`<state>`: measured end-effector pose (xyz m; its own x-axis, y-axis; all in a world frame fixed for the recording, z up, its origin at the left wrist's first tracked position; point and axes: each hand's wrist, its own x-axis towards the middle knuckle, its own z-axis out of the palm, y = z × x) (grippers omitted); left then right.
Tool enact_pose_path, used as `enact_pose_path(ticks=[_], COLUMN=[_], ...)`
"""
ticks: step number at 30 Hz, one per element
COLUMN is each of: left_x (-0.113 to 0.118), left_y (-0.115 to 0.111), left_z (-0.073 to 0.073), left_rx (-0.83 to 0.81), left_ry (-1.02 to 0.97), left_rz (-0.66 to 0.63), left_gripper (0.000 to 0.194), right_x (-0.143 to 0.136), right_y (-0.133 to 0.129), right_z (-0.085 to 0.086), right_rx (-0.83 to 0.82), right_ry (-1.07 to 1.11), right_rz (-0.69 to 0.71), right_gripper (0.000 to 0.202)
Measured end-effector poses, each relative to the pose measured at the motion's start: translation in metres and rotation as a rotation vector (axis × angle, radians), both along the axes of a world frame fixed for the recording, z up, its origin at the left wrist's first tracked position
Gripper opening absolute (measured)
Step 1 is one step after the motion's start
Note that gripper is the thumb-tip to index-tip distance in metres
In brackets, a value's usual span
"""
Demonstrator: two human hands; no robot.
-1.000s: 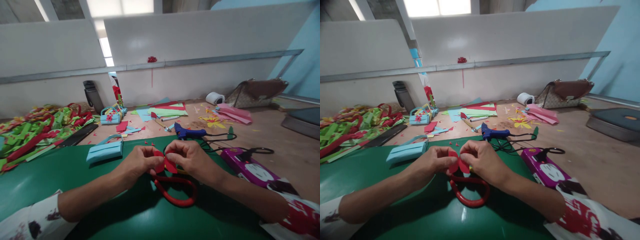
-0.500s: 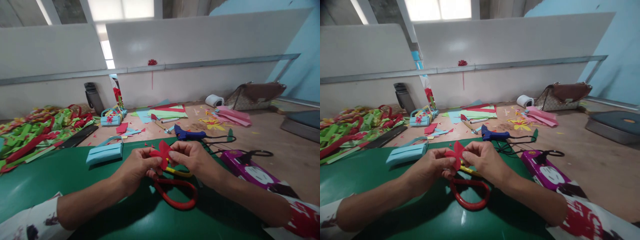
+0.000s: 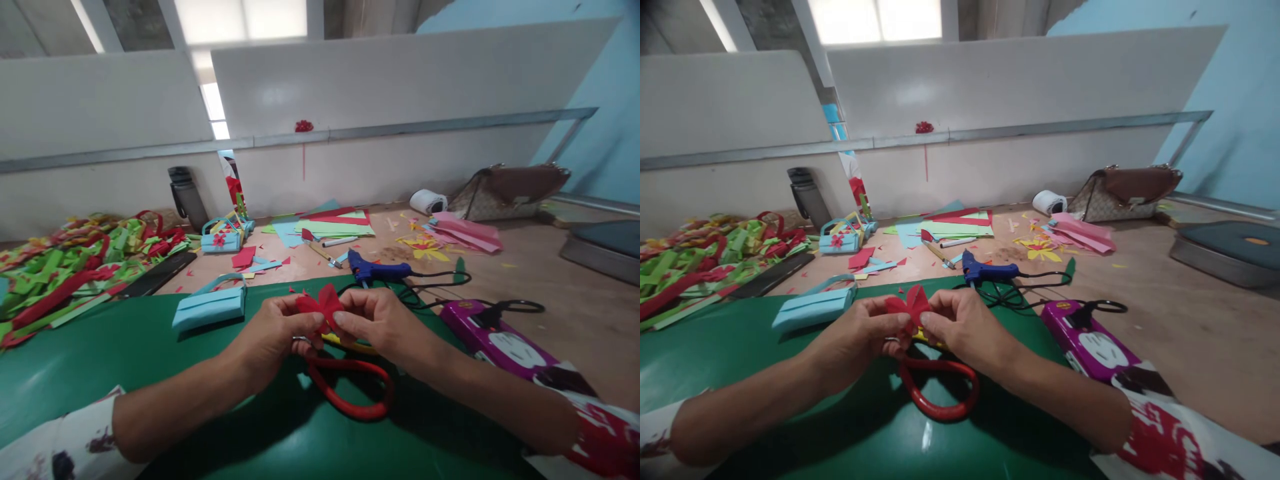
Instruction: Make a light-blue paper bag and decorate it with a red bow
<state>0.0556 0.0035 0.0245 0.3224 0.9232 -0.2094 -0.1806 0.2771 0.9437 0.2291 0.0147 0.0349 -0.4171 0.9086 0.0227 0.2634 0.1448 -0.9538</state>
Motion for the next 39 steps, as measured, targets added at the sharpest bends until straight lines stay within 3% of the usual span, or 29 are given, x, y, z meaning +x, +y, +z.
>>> enact_pose_path(ticks=[11,14,18,21,23,28,35,39], left_x=[0.002,0.000,-0.008,-0.017,-0.025,-0.044,-0.057,-0.062], left_y=[-0.002,-0.001,0.003,0.007,0.009,0.013,0.019,0.024], left_z=[0.003,0.006,0.013,0.013,0.011,0.008,0.015,0.021], left_rx=[0.017,0.019,0.061,0.082,0.091,0.091,0.087,0.105], left_ry=[-0.111,-0.132,-0.121,-0.085,-0.071,-0.033,-0.006,-0.021], left_rz=[0.084,0.124,0.130,0.126,0.134,0.226,0.288,0.313], left_gripper=[0.022,0.020,0.019,0.018,0.018,0.023,0.028,0.028], right_x=[-0.002,0.000,0.002,0.000,-0.002,-0.001,0.009,0.013], right_y=[-0.005,-0.006,-0.012,-0.016,-0.017,-0.011,-0.011,-0.008], right_z=[0.001,0.003,-0.004,-0.014,-0.019,-0.019,-0.024,-0.024], right_rx=[-0.017,0.102,0.504,0.631,0.656,0.589,0.446,0.227], right_ry=[0.042,-0.160,-0.662,-0.914,-0.981,-0.983,-0.722,-0.551], right_rz=[0.107,0.101,0.165,0.242,0.199,0.182,0.199,0.184], right_gripper=[0.016,0.018,0.007,0.023,0.033,0.035,0.041,0.051])
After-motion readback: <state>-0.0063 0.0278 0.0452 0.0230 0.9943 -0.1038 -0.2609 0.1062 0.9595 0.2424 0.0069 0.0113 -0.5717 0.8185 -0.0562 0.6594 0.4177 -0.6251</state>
